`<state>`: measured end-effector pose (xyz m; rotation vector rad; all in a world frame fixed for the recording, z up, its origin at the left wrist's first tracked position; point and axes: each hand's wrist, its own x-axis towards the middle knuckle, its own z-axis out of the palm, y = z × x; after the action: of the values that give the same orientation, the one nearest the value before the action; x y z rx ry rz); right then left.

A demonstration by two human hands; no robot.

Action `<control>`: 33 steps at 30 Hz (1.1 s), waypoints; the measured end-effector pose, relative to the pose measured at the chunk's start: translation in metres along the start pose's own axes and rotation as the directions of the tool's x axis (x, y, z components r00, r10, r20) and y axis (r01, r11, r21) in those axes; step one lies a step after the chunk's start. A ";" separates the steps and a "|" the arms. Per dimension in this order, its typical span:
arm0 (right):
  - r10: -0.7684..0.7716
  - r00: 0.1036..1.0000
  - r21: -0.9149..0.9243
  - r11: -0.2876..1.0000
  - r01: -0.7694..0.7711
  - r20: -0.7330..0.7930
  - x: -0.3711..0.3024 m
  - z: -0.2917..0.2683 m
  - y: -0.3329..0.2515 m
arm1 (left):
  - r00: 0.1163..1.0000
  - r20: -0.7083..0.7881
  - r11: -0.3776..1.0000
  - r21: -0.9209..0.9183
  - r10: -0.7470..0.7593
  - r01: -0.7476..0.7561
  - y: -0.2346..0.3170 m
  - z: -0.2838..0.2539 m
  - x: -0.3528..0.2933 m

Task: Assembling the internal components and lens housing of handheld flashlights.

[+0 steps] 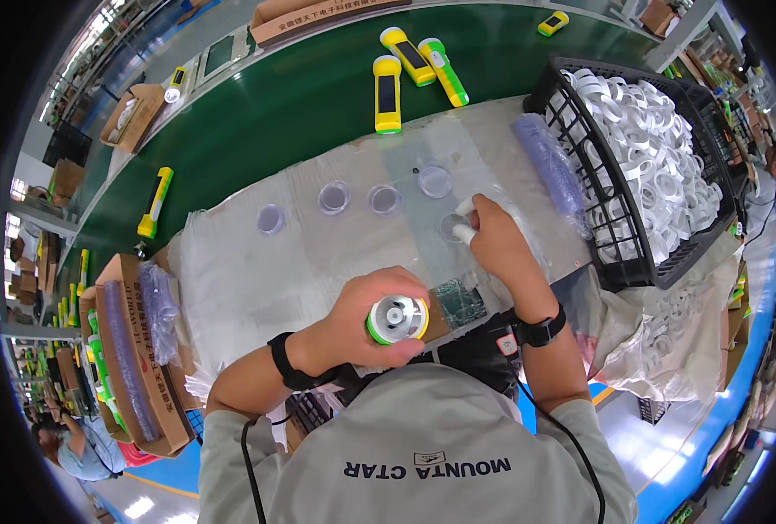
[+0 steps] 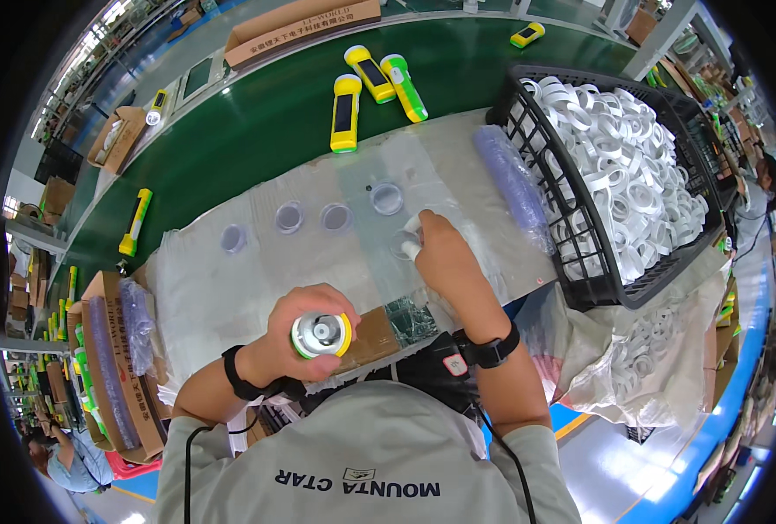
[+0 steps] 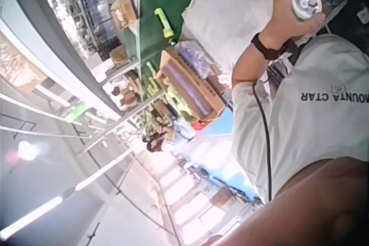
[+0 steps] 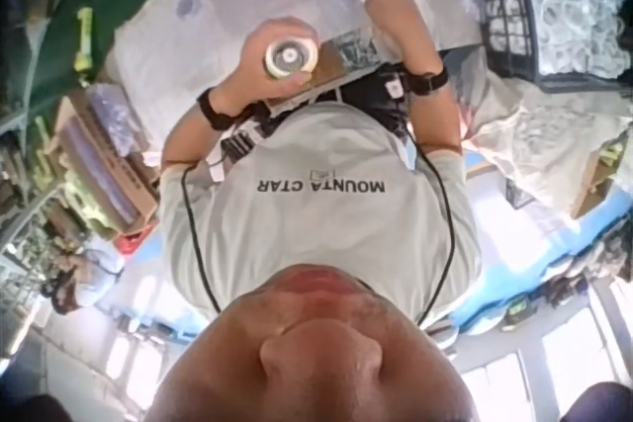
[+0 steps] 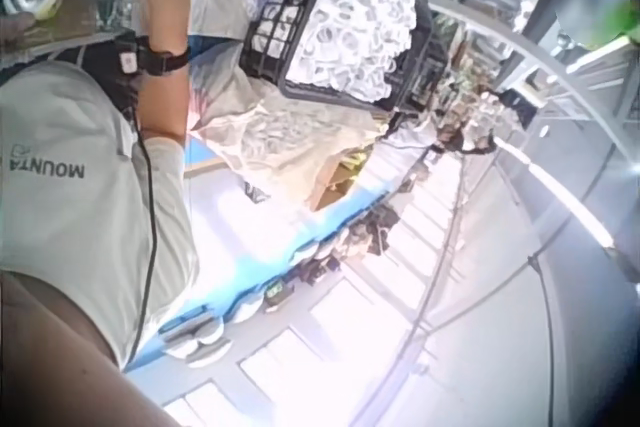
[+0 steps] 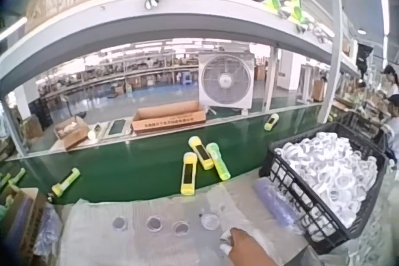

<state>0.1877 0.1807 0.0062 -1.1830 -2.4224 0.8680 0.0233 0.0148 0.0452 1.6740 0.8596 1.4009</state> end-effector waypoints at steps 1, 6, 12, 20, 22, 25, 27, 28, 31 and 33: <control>0.000 1.000 -0.007 1.000 0.000 0.004 -0.001 -0.003 0.001 | 1.000 -0.002 1.000 -0.014 0.011 -0.011 -0.002 0.001 0.000; -0.106 0.994 0.228 0.968 0.105 -0.004 -0.003 -0.004 0.017 | 1.000 -0.016 1.000 -0.015 0.019 -0.019 -0.009 0.001 0.002; -0.009 0.980 0.698 0.704 -0.133 0.197 -0.017 -0.038 -0.016 | 0.998 -0.031 0.998 -0.011 0.061 -0.062 -0.006 0.001 -0.004; -0.286 0.849 0.687 0.717 -0.119 0.445 -0.052 -0.065 -0.097 | 0.997 -0.036 0.996 -0.052 0.073 -0.075 -0.016 0.008 -0.008; -0.276 0.833 0.663 0.736 -0.137 0.479 -0.050 -0.068 -0.102 | 0.999 -0.018 0.992 -0.111 0.050 -0.052 -0.020 0.008 -0.012; -0.256 0.809 0.577 0.808 -0.122 0.530 -0.049 -0.074 -0.106 | 0.995 0.003 0.992 -0.077 0.096 -0.096 -0.020 0.007 -0.012; -0.198 0.835 0.555 0.819 -0.147 0.513 -0.048 -0.075 -0.103 | 0.984 -0.114 0.986 -0.085 0.133 -0.144 -0.016 0.008 -0.008; -0.199 0.835 0.553 0.820 -0.145 0.514 -0.049 -0.073 -0.102 | 0.984 -0.116 0.986 -0.085 0.135 -0.145 -0.019 0.010 -0.010; -0.237 0.821 0.646 0.737 -0.196 0.519 -0.053 -0.071 -0.098 | 0.983 -0.185 0.928 -0.367 -0.005 -0.065 -0.020 0.015 -0.015; -0.250 0.818 0.624 0.765 -0.161 0.518 -0.053 -0.072 -0.096 | 0.995 -0.045 0.941 -0.332 -0.092 0.072 -0.009 0.008 -0.015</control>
<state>0.1987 0.1211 0.1223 -0.6236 -2.1715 2.0904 0.0289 0.0049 0.0300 1.3331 0.6752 1.4533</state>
